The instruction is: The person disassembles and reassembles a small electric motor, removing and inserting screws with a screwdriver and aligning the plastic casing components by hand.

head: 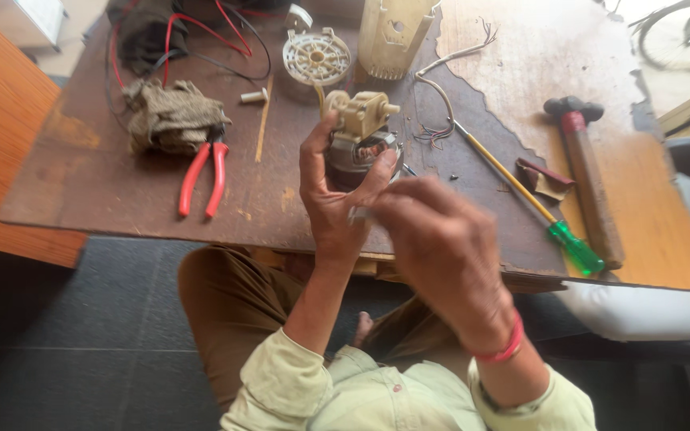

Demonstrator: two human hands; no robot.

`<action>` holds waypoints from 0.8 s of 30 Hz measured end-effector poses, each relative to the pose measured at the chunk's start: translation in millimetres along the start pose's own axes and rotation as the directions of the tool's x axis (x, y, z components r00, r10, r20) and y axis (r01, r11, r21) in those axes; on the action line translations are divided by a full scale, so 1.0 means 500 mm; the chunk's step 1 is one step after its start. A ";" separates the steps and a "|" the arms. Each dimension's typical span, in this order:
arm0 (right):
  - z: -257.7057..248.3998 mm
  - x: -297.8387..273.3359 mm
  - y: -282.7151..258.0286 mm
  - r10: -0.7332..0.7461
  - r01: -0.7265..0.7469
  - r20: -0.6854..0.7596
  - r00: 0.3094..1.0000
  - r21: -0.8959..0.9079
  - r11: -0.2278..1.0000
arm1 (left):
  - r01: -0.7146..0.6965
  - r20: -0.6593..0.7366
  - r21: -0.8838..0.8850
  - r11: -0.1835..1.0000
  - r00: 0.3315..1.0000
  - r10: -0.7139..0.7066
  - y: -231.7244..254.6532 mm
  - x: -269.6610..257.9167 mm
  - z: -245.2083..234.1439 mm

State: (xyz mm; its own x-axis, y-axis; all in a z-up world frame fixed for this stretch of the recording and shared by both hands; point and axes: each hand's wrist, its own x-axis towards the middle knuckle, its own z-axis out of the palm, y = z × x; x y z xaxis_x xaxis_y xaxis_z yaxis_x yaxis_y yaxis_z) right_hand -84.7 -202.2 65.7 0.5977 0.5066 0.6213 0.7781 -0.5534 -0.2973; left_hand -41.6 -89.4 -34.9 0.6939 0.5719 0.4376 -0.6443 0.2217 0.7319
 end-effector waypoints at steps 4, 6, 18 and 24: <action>-0.005 0.034 0.050 -0.034 0.028 0.036 0.999 0.169 0.985 | -0.096 -0.023 0.230 0.968 0.994 0.104 -0.001 0.008 0.008; 0.008 0.045 0.068 -0.004 -0.012 0.061 0.998 0.258 0.966 | -0.055 -0.065 0.235 0.970 0.995 0.072 -0.004 0.009 0.010; 0.019 0.082 0.081 0.037 -0.045 0.119 0.992 0.064 0.997 | -0.152 -0.083 0.395 0.906 0.976 0.200 -0.023 0.004 0.001; 0.056 0.064 0.072 0.309 -0.302 0.126 0.943 -0.072 0.951 | -0.058 -0.145 0.364 0.930 0.982 0.118 -0.026 0.007 0.013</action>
State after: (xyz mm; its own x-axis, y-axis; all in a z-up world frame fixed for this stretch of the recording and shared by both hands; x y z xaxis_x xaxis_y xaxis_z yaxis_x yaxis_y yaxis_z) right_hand -32.2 -187.4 54.3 0.8284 0.3899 0.4021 0.5450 -0.7267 -0.4181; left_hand -28.6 -95.6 -39.5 0.5590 0.7024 0.4406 -0.5221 -0.1147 0.8452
